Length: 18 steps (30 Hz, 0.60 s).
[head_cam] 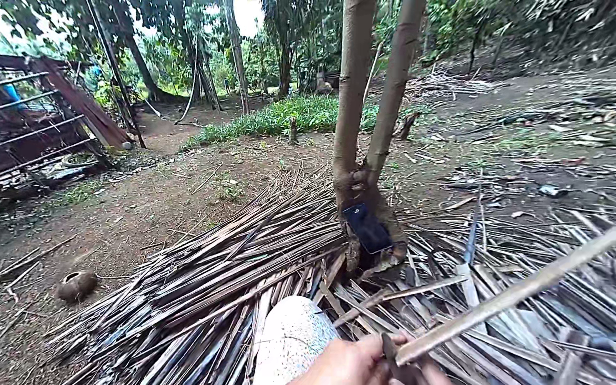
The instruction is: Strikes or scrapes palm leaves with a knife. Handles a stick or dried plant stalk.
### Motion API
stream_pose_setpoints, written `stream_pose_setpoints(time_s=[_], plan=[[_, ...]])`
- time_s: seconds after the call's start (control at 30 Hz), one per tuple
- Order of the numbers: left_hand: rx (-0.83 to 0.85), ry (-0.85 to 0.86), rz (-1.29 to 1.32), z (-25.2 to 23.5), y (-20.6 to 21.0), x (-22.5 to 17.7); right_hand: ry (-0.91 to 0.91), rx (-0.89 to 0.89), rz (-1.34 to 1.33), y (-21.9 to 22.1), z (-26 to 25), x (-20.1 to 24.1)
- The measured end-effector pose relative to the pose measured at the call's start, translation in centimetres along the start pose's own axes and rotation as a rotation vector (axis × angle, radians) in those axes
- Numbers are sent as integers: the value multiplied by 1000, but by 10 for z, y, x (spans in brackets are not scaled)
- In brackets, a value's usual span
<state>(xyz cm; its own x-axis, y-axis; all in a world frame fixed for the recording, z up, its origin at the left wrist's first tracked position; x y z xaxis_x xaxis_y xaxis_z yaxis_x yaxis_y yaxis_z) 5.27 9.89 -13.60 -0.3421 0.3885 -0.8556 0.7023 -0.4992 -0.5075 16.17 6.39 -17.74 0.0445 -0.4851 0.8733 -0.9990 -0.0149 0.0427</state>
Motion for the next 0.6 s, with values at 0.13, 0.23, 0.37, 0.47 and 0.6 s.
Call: stream_pose_setpoints(time_s=[0.13, 0.23, 0.37, 0.47, 0.6], plan=[[-4, 67, -164, -8, 11, -13, -18, -137, 108, -29, -8, 14], [38, 112, -224, -17, 14, -16, 0, -216, 126, -58, -11, 21], [118, 80, -271, -31, 20, -11, 28, -327, 97, -112, -13, 23], [183, 54, -320, -38, 30, -4, 62, -481, 84, -170, -6, 20], [210, -4, -417, -44, 33, 14, 178, -692, 125, -280, 28, 28]])
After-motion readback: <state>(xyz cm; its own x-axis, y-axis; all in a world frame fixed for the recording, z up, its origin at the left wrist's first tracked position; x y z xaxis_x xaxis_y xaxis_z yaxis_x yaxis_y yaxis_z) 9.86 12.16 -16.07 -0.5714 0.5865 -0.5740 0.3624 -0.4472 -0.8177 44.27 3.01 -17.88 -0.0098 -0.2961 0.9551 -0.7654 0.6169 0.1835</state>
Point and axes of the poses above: each hand's wrist, its own z-axis away from the middle knuckle, its own y-axis out of the palm, x = y × z, the point moved 8 cm from there along -z, towards the middle knuckle, and after that the axes turned 7 degrees about -y, right-handed, at the moved point
